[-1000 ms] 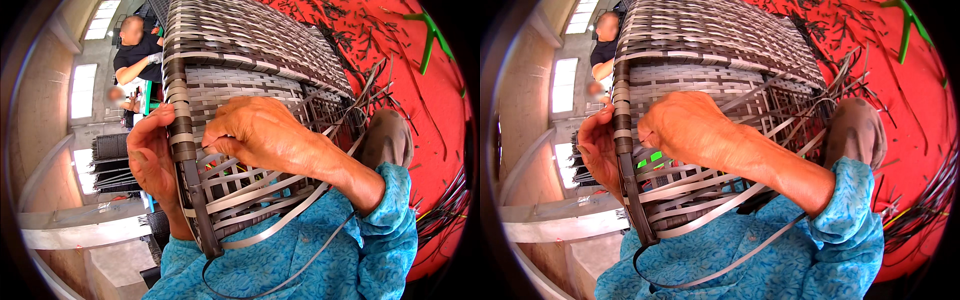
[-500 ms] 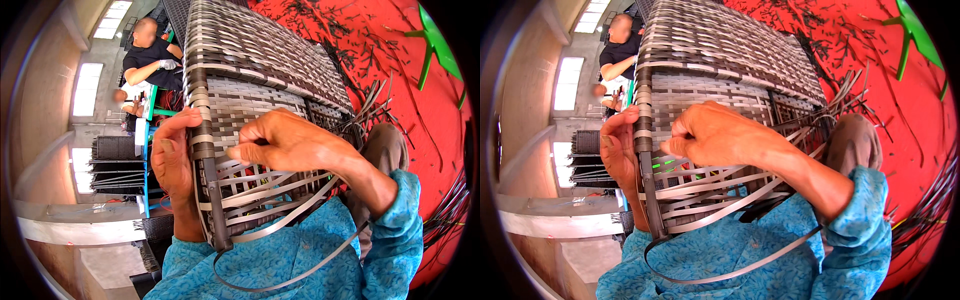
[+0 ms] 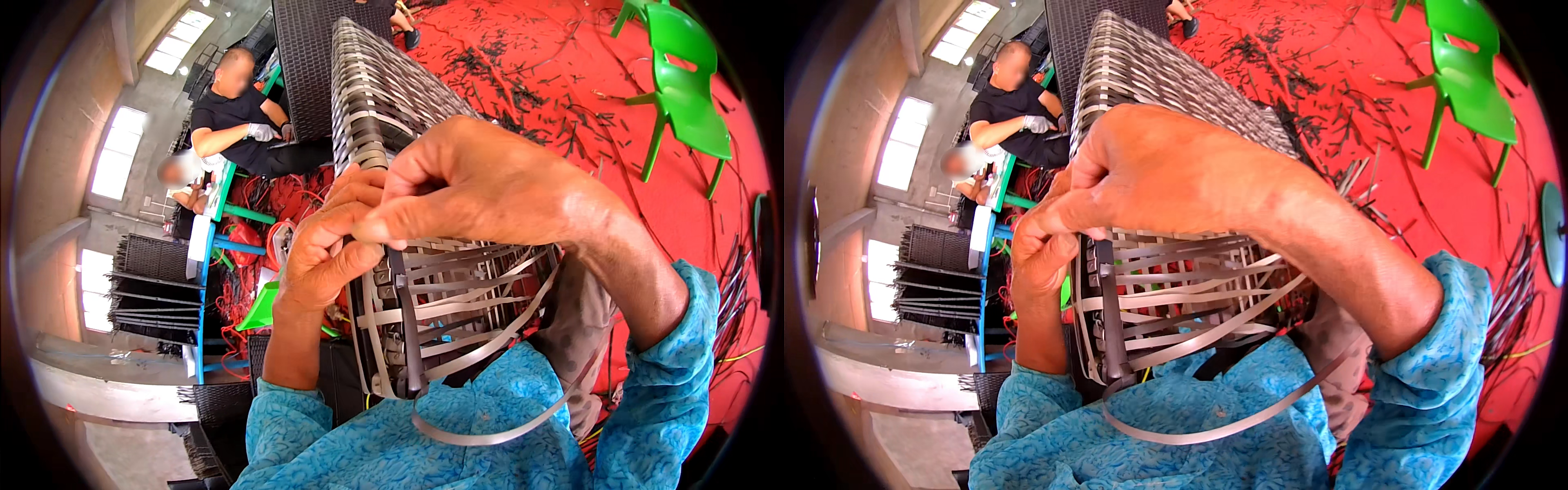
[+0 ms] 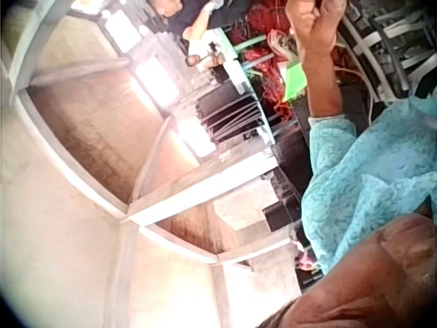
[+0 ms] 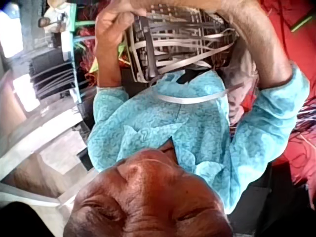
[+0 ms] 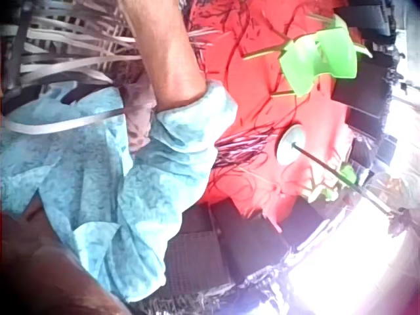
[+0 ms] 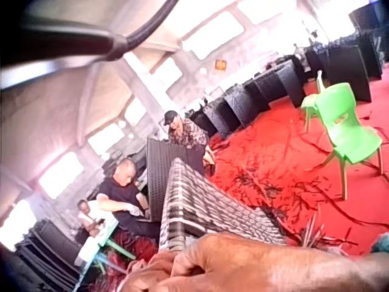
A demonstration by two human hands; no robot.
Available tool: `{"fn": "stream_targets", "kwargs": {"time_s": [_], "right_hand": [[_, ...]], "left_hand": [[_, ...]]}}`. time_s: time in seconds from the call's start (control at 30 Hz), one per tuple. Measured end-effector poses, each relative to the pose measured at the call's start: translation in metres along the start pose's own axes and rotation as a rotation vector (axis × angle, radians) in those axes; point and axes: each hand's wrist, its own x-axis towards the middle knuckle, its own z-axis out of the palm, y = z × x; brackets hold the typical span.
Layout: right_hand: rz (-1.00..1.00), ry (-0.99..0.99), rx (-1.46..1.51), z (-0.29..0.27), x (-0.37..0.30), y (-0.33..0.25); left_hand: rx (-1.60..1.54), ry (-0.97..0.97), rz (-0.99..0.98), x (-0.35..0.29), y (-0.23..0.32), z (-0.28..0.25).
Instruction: The person weaves plastic strips through the frame of a chair by hand, threading the strips between the rows and tucking the ends into the weave.
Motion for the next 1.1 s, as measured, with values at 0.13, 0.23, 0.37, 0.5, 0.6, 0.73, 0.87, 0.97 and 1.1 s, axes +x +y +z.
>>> {"fn": "stream_targets", "kwargs": {"time_s": [0.13,0.23,0.37,0.5,0.6,0.73,0.87,0.97,1.1], "right_hand": [[-0.126,0.168,-0.453,-0.028,-0.029,0.004],[-0.019,0.534,-0.813,-0.061,-0.07,0.04],[0.319,0.815,-0.939,-0.088,-0.148,0.104],[0.617,0.868,-1.282,-0.093,-0.293,0.182],[0.644,0.791,-1.454,-0.085,-0.382,0.229],[1.054,0.754,-0.993,-0.067,-0.416,0.239],[0.964,1.153,-0.301,-0.043,-0.452,0.265],[1.257,1.105,-0.218,-0.03,-0.433,0.243],[0.863,1.282,0.251,-0.014,-0.477,0.261]], "left_hand": [[0.048,0.091,0.075,-0.004,-0.017,0.0],[-0.071,0.156,0.055,-0.011,-0.017,0.0],[-0.15,0.261,0.072,-0.022,-0.019,-0.003],[-0.311,0.291,0.145,-0.013,-0.022,0.003],[-0.294,0.321,0.187,-0.018,-0.028,0.002],[-0.182,0.476,0.211,-0.03,-0.027,0.01],[-0.114,0.644,0.239,-0.034,-0.028,0.017],[-0.124,0.729,0.204,-0.038,-0.028,0.019],[-0.122,0.713,0.211,-0.041,-0.031,0.018]]}}
